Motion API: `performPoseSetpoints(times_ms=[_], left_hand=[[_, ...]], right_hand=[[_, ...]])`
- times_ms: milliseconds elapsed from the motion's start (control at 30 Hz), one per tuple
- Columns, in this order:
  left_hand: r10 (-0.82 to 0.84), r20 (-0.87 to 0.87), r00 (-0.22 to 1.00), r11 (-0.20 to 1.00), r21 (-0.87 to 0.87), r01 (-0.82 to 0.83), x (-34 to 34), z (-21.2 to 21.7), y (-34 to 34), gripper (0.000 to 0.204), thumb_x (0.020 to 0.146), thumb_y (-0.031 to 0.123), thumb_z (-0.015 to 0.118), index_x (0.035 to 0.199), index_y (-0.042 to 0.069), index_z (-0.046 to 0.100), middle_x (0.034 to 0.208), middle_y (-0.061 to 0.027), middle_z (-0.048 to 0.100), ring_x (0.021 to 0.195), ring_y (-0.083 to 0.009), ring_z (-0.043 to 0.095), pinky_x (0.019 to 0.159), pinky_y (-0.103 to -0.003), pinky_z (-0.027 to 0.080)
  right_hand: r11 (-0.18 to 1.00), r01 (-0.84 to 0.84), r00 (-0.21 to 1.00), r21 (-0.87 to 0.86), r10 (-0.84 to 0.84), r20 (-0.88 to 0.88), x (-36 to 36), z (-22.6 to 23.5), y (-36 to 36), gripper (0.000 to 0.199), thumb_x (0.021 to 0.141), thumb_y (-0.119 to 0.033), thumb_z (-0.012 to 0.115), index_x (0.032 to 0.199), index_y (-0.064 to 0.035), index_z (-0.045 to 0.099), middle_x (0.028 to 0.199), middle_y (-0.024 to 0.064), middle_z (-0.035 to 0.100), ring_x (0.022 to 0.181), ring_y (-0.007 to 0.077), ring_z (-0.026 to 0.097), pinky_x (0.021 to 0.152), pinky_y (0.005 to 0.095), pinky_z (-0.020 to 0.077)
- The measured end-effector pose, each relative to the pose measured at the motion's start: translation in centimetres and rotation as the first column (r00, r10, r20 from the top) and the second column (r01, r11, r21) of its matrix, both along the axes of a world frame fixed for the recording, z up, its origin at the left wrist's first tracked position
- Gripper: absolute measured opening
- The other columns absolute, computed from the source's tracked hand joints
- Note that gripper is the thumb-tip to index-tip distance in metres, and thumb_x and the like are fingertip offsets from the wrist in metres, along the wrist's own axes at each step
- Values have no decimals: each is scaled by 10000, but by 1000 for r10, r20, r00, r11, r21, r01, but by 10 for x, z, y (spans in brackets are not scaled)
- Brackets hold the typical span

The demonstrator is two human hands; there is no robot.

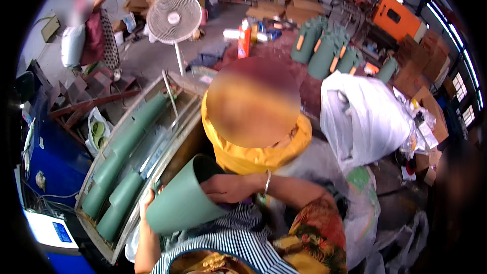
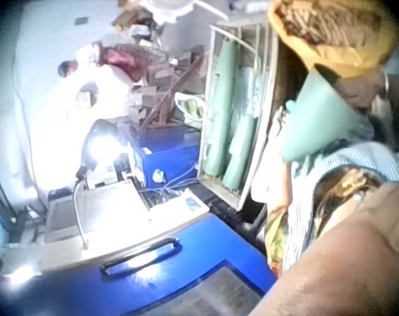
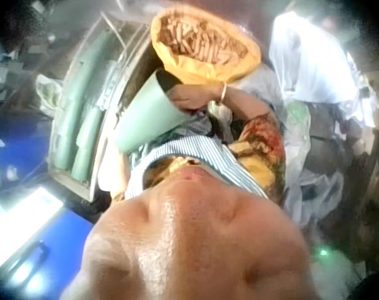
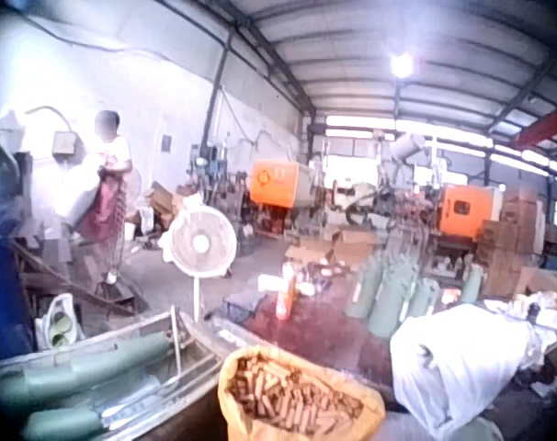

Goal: The person wipes green plastic watering can bodies with a purple cloth and inserts wooden handles into them by hand.

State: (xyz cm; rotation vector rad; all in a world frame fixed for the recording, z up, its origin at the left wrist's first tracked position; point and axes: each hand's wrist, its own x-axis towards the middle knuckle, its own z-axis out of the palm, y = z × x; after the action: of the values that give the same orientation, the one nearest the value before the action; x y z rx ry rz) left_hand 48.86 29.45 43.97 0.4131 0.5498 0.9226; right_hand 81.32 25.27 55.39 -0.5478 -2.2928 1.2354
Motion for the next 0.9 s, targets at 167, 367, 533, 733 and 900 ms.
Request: performPoseSetpoints(times_ms=[167,367,533,733,900], left_hand=[[-187,-258,948,979,24,200,37,21,10,498,914,361,679,1211,-15,545,1045,-94,622,953,-187,621,816,-307,533],[58,-413,909,933,347,98,30,13,15,395,924,312,667,1143,-4,578,1086,-72,547,1038,-170,564,933,-321,457],[114,-657,745,749,550,370,0,0,19,319,796,223,772,995,21,625,1112,-85,571,1177,-259,517,1028,-395,383],[123,-661,741,885,411,219,12,-13,6,574,806,155,768,1324,41,550,1250,-92,588,1221,-234,533,1122,-402,329],[384,-610,693,767,629,129,28,-11,0,631,1060,477,244,1178,-33,596,936,-99,693,983,-186,649,1224,-468,124]], right_hand=[[643,-75,924,762,-243,296,35,-72,22,273,920,-156,517,1158,-48,596,1134,136,620,1054,267,595,891,363,479],[614,127,510,779,-714,479,158,-140,52,172,876,-245,599,864,-95,682,872,49,661,853,213,648,768,422,522],[462,515,110,722,-871,479,174,-155,82,242,846,-320,643,863,-79,665,901,100,667,909,285,638,778,440,520],[261,892,7,369,-824,567,142,-214,185,211,911,-259,643,1021,-80,631,968,143,689,934,320,670,819,436,539],[245,958,188,147,-927,325,117,-198,173,286,872,-183,708,1138,-105,641,975,144,692,898,282,680,786,386,540]])
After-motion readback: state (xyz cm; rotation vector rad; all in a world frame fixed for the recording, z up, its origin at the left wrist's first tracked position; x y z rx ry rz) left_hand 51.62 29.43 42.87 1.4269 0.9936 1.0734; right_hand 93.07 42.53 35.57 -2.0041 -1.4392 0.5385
